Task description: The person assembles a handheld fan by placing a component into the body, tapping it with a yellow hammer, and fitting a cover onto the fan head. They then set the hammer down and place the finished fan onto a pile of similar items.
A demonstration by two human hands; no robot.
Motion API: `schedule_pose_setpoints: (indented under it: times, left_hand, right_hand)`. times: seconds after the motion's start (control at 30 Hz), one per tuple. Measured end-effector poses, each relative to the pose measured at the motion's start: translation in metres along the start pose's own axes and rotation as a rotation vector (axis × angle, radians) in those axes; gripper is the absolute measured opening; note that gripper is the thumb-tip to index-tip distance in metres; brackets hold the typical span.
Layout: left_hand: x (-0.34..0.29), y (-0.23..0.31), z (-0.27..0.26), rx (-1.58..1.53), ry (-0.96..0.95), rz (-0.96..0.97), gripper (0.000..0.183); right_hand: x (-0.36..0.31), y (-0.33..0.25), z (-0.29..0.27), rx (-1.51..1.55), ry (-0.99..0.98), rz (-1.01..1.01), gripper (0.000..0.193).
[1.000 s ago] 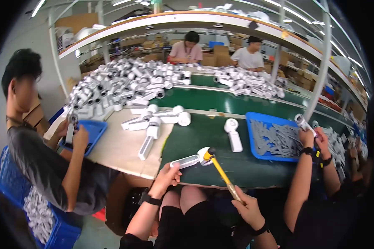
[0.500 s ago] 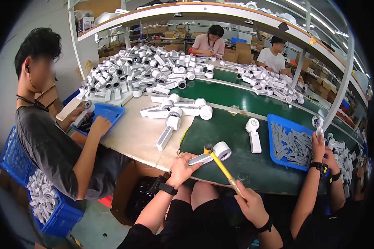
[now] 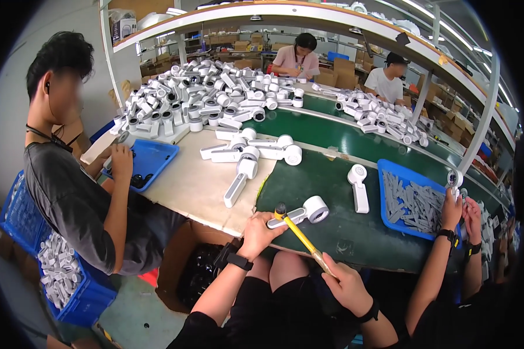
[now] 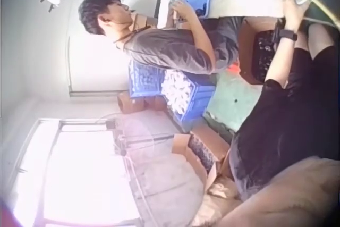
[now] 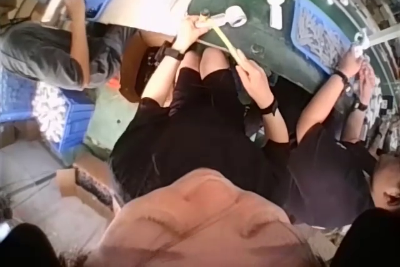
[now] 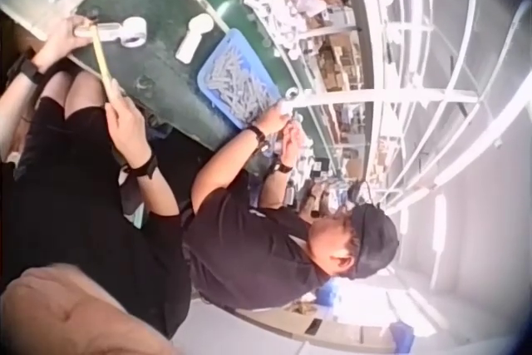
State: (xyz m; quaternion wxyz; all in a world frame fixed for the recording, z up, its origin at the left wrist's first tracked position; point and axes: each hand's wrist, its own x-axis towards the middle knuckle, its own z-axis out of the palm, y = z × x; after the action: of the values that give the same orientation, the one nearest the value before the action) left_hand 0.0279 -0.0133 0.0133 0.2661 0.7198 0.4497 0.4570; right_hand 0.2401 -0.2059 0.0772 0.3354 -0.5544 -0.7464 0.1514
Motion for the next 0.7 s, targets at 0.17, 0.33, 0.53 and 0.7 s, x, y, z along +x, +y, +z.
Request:
schedule_pose_setpoints:
  times: [0.17,0.33,0.53,0.7]
  left_hand:
    - [0.001,-0.012,0.005,0.050,0.050,0.070,0.040]
    - [-0.001,-0.014,0.007,0.020,-0.007,-0.030,0.041]
    - [-0.002,0.003,-0.002,0.033,-0.031,-0.017,0.036]
    - [-0.004,0.002,0.001,-0.029,-0.059,-0.012,0.031]
  right_hand:
    - [-0.002,-0.007,0.003,0.063,-0.006,0.032,0.054]
    - [-0.006,-0.011,0.000,0.046,0.033,0.011,0.052]
    - [-0.009,-0.001,-0.008,0.034,0.075,0.032,0.053]
    - [-0.012,0.032,-0.001,-0.075,0.196,0.056,0.052]
